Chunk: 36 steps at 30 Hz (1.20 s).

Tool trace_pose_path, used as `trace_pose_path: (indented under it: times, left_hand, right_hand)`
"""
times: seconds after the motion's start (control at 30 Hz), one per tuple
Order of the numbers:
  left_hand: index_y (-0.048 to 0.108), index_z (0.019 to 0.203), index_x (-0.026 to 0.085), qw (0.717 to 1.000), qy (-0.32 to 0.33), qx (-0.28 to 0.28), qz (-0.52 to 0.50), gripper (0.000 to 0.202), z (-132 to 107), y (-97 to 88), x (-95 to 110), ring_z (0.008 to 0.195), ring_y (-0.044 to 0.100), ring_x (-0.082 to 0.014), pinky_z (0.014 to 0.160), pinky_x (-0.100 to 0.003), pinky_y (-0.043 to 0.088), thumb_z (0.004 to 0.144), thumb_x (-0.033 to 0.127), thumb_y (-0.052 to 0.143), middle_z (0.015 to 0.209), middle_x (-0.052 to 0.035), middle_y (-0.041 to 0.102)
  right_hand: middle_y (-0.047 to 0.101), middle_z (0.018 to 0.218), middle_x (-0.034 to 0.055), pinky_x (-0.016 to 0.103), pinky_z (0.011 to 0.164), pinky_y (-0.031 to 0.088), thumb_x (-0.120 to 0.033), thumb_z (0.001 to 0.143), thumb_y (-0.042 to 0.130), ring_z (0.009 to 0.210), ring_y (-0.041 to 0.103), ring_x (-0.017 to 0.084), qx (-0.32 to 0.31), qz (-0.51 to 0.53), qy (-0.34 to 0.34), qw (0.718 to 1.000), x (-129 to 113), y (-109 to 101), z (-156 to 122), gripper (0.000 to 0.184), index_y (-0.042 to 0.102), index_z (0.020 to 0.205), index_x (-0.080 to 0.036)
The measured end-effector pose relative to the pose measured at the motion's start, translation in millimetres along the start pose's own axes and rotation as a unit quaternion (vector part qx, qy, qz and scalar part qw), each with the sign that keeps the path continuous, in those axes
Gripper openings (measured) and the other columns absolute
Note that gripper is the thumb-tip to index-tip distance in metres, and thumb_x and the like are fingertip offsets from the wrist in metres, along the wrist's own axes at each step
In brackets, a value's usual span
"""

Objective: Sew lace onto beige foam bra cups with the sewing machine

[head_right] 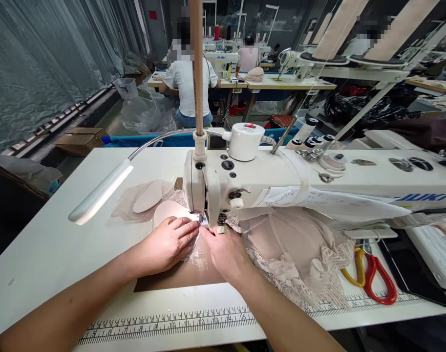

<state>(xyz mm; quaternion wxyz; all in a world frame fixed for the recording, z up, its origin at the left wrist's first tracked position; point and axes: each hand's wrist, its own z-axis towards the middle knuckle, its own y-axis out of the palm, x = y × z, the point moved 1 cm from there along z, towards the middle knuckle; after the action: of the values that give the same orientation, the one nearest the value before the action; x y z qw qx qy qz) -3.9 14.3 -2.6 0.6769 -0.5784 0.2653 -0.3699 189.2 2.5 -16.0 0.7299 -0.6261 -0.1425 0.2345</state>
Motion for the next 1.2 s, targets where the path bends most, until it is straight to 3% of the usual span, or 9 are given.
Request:
trace_pose_path:
  times: [0.37,0.6,0.9,1.07,1.2]
  left_hand:
    - [0.056,0.128,0.015,0.998,0.036,-0.017,-0.054,0.035,-1.0,-6.2,-13.9,0.117,0.05,-0.0251,0.092,-0.039,0.044,0.096,0.022,0.042,0.131,-0.0103,0.058]
    - [0.056,0.127,0.012,0.999,-0.012,-0.017,-0.034,0.038,1.3,-3.7,-7.0,0.12,0.048,-0.0281,0.092,-0.042,0.043,0.094,0.03,0.045,0.132,-0.0125,0.056]
    - [0.054,0.128,0.012,0.999,-0.026,-0.015,-0.038,0.043,3.0,-1.2,-11.0,0.118,0.047,-0.0307,0.09,-0.043,0.041,0.093,0.036,0.045,0.135,-0.013,0.054]
    - [0.055,0.127,0.012,0.999,-0.012,0.001,-0.046,0.041,0.0,0.8,-12.3,0.12,0.047,-0.0301,0.092,-0.043,0.039,0.092,0.034,0.047,0.135,-0.0139,0.054]
    - [0.056,0.125,0.014,0.998,0.003,0.006,-0.06,0.038,-1.6,1.6,-12.5,0.119,0.048,-0.029,0.095,-0.043,0.038,0.093,0.033,0.046,0.133,-0.0139,0.055]
  right_hand:
    - [0.057,0.084,0.003,0.027,0.062,0.033,-0.002,0.08,0.047,0.077,0.049,0.016,-0.029,0.062,-0.076,0.995,0.7,-3.5,-4.0,0.042,0.065,0.112,-0.022]
    - [0.059,0.084,0.0039,0.027,0.061,0.033,0.0,0.076,0.048,0.076,0.05,0.017,-0.019,0.035,-0.04,0.998,-1.6,-5.1,-1.2,0.046,0.064,0.113,-0.022]
    - [0.062,0.086,0.0035,0.026,0.055,0.031,-0.001,0.075,0.049,0.066,0.048,0.016,-0.014,0.01,-0.008,1.0,0.2,-3.7,-1.7,0.05,0.064,0.118,-0.023]
    - [0.063,0.091,0.0036,0.024,0.06,0.034,-0.002,0.078,0.048,0.07,0.05,0.015,0.009,0.069,-0.02,0.997,4.4,-5.1,-6.6,0.047,0.065,0.116,-0.023]
    - [0.061,0.083,0.0037,0.025,0.065,0.036,-0.001,0.082,0.043,0.075,0.052,0.016,0.017,0.113,-0.059,0.992,4.7,-7.4,-10.2,0.04,0.067,0.106,-0.021]
